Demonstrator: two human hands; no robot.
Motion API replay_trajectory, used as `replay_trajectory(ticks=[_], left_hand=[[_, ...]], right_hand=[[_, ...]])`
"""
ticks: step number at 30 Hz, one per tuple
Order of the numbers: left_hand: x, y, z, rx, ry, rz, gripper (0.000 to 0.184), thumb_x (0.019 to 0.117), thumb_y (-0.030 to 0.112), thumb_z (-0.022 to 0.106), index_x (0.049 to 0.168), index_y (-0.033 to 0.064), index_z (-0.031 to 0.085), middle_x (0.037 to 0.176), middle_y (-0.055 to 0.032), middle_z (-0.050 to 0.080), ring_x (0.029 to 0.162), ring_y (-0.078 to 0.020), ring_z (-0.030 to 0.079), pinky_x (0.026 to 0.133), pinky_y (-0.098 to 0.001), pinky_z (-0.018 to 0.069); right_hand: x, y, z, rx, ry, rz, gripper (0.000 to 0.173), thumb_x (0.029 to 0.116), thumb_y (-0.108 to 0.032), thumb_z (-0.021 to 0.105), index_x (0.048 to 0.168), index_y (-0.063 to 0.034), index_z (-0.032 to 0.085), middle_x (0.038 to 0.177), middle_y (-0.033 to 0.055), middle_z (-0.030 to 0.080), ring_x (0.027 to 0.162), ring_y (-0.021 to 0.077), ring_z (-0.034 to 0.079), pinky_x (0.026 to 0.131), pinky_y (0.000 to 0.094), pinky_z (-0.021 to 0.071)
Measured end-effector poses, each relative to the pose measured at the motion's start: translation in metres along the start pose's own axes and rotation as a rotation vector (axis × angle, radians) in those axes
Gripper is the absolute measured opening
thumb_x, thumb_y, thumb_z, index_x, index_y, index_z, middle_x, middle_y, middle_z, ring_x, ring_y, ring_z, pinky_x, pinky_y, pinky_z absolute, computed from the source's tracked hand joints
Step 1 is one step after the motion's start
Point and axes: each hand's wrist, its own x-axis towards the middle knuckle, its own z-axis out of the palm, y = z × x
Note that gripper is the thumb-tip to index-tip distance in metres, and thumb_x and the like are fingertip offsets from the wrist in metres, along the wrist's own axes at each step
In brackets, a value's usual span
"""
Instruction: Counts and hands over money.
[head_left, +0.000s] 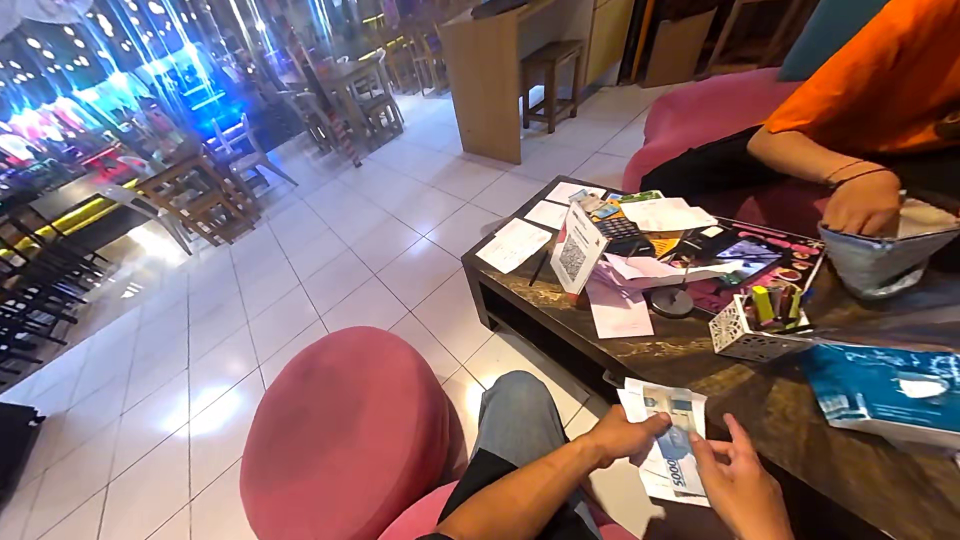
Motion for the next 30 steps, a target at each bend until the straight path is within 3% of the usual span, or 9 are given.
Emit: replay_trajectory(ticks=[2, 5, 11, 13, 18, 22, 27, 30], left_hand=[[0.002, -0.001, -0.001, 0.007, 0.084, -0.005, 0.043, 0.1081, 0.037, 0.05, 0.121, -0.0024, 0.06, 0.093, -0.0113, 0.068, 0.078, -0.0141, 0.066, 0.076, -0.0348, 0.0569], [0.004, -0.001, -0.004, 0.021, 0.166, -0.034, 0.05, 0.109, 0.043, 0.044, 0.121, -0.0026, 0.061, 0.099, -0.0147, 0.069, 0.086, -0.0185, 0.067, 0.083, -0.04, 0.0563], [0.0, 0.003, -0.004, -0.066, 0.151, 0.008, 0.04, 0.1025, 0.029, 0.063, 0.124, -0.004, 0.06, 0.101, -0.0146, 0.071, 0.087, -0.0169, 0.069, 0.083, -0.0373, 0.0579], [-0.002, 0.005, -0.004, -0.071, 0.139, 0.026, 0.039, 0.1022, 0.028, 0.063, 0.124, -0.0042, 0.06, 0.101, -0.0146, 0.071, 0.087, -0.0171, 0.07, 0.084, -0.0377, 0.0583], [-0.002, 0.005, -0.004, -0.108, 0.074, 0.074, 0.036, 0.1039, 0.026, 0.06, 0.124, -0.0043, 0.061, 0.102, -0.0133, 0.071, 0.089, -0.0161, 0.07, 0.086, -0.0375, 0.0586], [-0.002, 0.004, -0.002, -0.144, 0.058, 0.065, 0.035, 0.105, 0.026, 0.058, 0.123, -0.0036, 0.06, 0.101, -0.0113, 0.071, 0.089, -0.0148, 0.07, 0.086, -0.0365, 0.0586], [0.001, 0.003, -0.003, -0.176, 0.065, 0.045, 0.036, 0.1051, 0.026, 0.058, 0.125, -0.0039, 0.06, 0.103, -0.0125, 0.072, 0.092, -0.0166, 0.071, 0.088, -0.0382, 0.0588], [0.001, 0.002, -0.002, -0.181, 0.091, 0.05, 0.034, 0.103, 0.022, 0.062, 0.124, -0.0043, 0.06, 0.102, -0.0121, 0.072, 0.091, -0.016, 0.071, 0.088, -0.0371, 0.0588]], right_hand=[[0.0, 0.003, 0.001, 0.015, -0.049, 0.023, 0.059, 0.1054, -0.026, 0.055, 0.156, -0.0015, 0.037, 0.118, 0.0304, 0.066, 0.102, 0.0427, 0.066, 0.093, 0.0617, 0.0501], [-0.001, 0.005, 0.005, 0.073, -0.132, 0.041, 0.05, 0.1057, -0.024, 0.054, 0.15, -0.003, 0.048, 0.125, 0.0288, 0.065, 0.11, 0.0404, 0.066, 0.098, 0.0591, 0.0497], [-0.001, 0.003, 0.005, 0.206, -0.109, 0.056, 0.055, 0.1011, -0.018, 0.061, 0.152, -0.0027, 0.046, 0.13, 0.0271, 0.062, 0.114, 0.0358, 0.064, 0.098, 0.0525, 0.0517], [-0.001, 0.005, 0.005, 0.205, -0.114, 0.035, 0.055, 0.0995, -0.015, 0.063, 0.15, -0.0017, 0.047, 0.128, 0.0264, 0.064, 0.112, 0.0344, 0.066, 0.098, 0.0515, 0.0527], [-0.001, -0.001, -0.002, 0.278, -0.035, 0.061, 0.051, 0.0958, -0.007, 0.068, 0.144, -0.0018, 0.054, 0.111, 0.02, 0.069, 0.094, 0.0229, 0.068, 0.085, 0.0412, 0.0571], [-0.002, -0.001, -0.002, 0.318, -0.051, 0.057, 0.042, 0.0941, -0.005, 0.069, 0.134, 0.0027, 0.059, 0.112, 0.0203, 0.069, 0.097, 0.0225, 0.068, 0.087, 0.0413, 0.0572], [0.0, 0.002, -0.004, 0.367, -0.091, 0.052, 0.049, 0.0927, -0.003, 0.068, 0.14, -0.0004, 0.055, 0.106, 0.0146, 0.069, 0.089, 0.0147, 0.067, 0.081, 0.0343, 0.058], [0.0, 0.005, -0.001, 0.365, -0.104, 0.066, 0.047, 0.0924, -0.003, 0.069, 0.138, 0.0, 0.057, 0.105, 0.0157, 0.07, 0.089, 0.0178, 0.068, 0.082, 0.0375, 0.0582]])
